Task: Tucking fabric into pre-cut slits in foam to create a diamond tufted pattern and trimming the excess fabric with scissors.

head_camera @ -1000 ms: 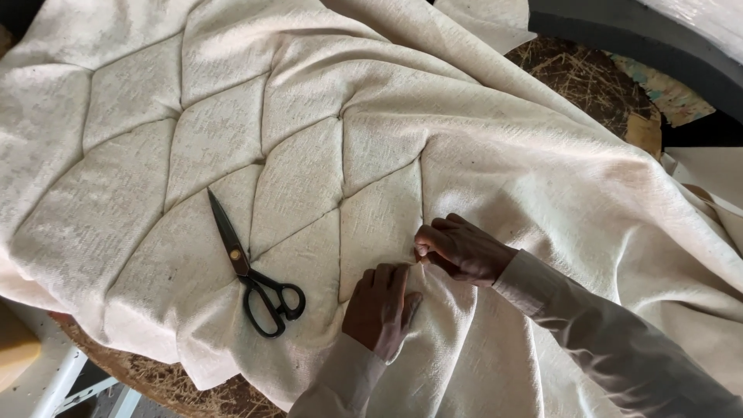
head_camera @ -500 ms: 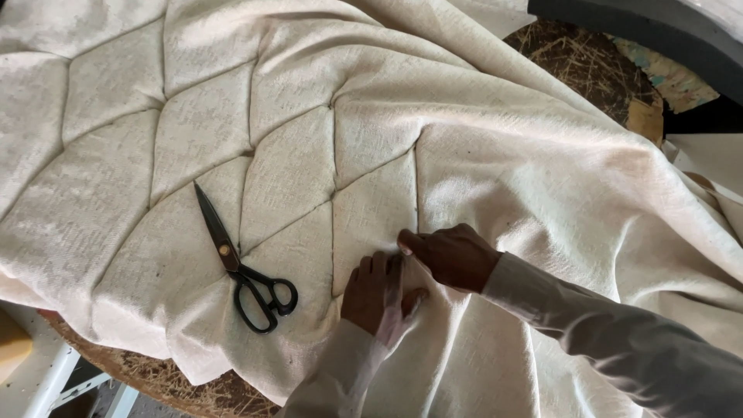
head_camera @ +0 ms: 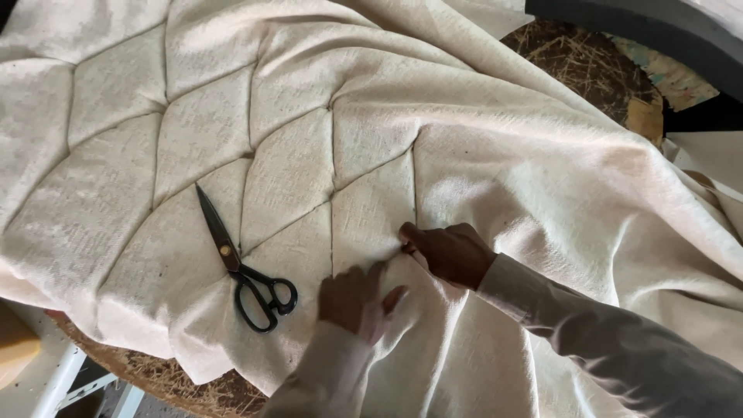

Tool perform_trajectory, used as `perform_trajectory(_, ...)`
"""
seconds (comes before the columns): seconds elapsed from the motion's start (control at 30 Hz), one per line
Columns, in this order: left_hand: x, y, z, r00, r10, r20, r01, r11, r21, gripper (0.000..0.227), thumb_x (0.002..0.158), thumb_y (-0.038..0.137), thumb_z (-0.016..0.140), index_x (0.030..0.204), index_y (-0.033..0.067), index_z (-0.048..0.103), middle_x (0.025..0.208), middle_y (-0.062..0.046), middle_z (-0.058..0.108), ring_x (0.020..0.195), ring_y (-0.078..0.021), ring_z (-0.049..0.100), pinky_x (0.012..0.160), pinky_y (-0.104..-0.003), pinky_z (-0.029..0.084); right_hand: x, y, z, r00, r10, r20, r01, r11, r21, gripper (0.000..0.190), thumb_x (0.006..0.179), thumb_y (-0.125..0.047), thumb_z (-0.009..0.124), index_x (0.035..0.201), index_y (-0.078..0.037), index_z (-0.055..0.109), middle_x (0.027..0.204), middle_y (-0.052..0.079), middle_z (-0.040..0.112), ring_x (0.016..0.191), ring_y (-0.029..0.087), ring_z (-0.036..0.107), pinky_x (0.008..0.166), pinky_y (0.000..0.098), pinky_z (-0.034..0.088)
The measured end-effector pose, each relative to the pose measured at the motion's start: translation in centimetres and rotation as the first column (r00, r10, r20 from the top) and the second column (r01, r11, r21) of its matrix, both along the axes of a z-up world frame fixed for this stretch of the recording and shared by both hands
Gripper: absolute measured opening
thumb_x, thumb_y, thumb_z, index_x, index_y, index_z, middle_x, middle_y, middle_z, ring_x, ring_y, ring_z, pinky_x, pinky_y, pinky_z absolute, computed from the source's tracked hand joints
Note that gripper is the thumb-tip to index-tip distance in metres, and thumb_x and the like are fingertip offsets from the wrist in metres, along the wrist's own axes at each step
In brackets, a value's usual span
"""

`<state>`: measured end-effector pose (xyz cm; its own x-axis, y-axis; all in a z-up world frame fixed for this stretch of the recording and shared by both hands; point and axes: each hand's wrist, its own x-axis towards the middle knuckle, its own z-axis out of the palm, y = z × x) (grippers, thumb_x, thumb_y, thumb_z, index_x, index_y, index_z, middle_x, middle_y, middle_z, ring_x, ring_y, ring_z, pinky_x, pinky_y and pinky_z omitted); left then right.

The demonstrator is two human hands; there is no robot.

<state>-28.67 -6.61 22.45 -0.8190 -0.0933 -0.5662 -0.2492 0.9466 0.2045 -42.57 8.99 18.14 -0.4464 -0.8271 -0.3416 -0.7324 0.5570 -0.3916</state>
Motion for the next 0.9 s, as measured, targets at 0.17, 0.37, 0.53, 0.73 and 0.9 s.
perform_trajectory(0.17, 5.5, -2.6, -1.9, 0.98, 0.145, -0.133, -0.145, 0.989, 0.013, 0.069, 0.093, 0.077, 0.031, 0.144, 0.0351, 0.054, 0.061, -0.006, 0.07, 0.052, -0.0253, 0.068, 0.046, -0.041, 0.052, 0.1, 0.4, -0.1, 1.0, -0.021, 0.017, 0.021, 1.0, 0.015, 0.022, 0.103, -0.014, 0.051, 0.124, -0.018, 0.047, 0.108, -0.003, 0.08, 0.068, 0.033, 0.077, 0.047, 0.0433, 0.056)
perform_trajectory(0.37, 7.9, -3.9, -1.3, 0.972, 0.233, 0.001, -0.233, 0.971, -0.063, 0.064, 0.094, 0.074, 0.022, 0.145, 0.0473, 0.05, 0.068, -0.008, 0.075, 0.064, -0.0307, 0.073, 0.056, -0.048, 0.053, 0.4, 0.1, 0.9, 0.991, -0.107, 0.077, 0.103, 0.994, 0.047, 0.029, 0.101, -0.007, 0.044, 0.126, -0.021, 0.05, 0.118, -0.01, 0.078, 0.081, 0.029, 0.08, 0.055, 0.0415, 0.059)
perform_trajectory(0.53, 8.8, -4.0, -2.1, 0.929, 0.346, 0.133, -0.341, 0.938, -0.056, 0.056, 0.097, 0.068, 0.024, 0.144, 0.0511, 0.05, 0.083, -0.004, 0.078, 0.082, -0.031, 0.076, 0.069, -0.049, 0.056, 0.9, 0.1, 0.3, 0.972, -0.203, 0.117, 0.2, 0.979, 0.036, 0.024, 0.103, -0.017, 0.042, 0.123, -0.022, 0.055, 0.118, -0.013, 0.078, 0.101, 0.023, 0.077, 0.069, 0.0417, 0.059)
perform_trajectory(0.73, 4.1, -2.8, -3.6, 0.729, 0.169, -0.663, -0.095, 0.985, 0.147, 0.029, 0.098, 0.027, 0.061, 0.123, 0.015, 0.07, 0.088, -0.006, 0.068, 0.069, -0.0256, 0.071, 0.049, -0.04, 0.056, -1.2, 0.1, 4.0, 0.912, -0.259, 0.318, 0.212, 0.961, 0.175, 0.047, 0.094, -0.004, 0.038, 0.135, -0.023, 0.051, 0.124, -0.015, 0.078, 0.093, 0.018, 0.078, 0.07, 0.0341, 0.055)
perform_trajectory(0.9, -2.7, -0.6, -5.0, 0.732, 0.043, -0.68, 0.007, 0.997, 0.071, 0.064, 0.091, 0.028, 0.069, 0.15, 0.0157, 0.047, 0.152, -0.021, 0.043, 0.145, -0.043, 0.041, 0.114, -0.074, 0.026, -3.2, 2.6, 1.4, 0.758, -0.511, 0.405, 0.602, 0.787, -0.134, 0.037, 0.093, -0.015, 0.057, 0.129, -0.017, 0.054, 0.13, 0.013, 0.072, 0.106, 0.036, 0.075, 0.089, 0.0505, 0.057)
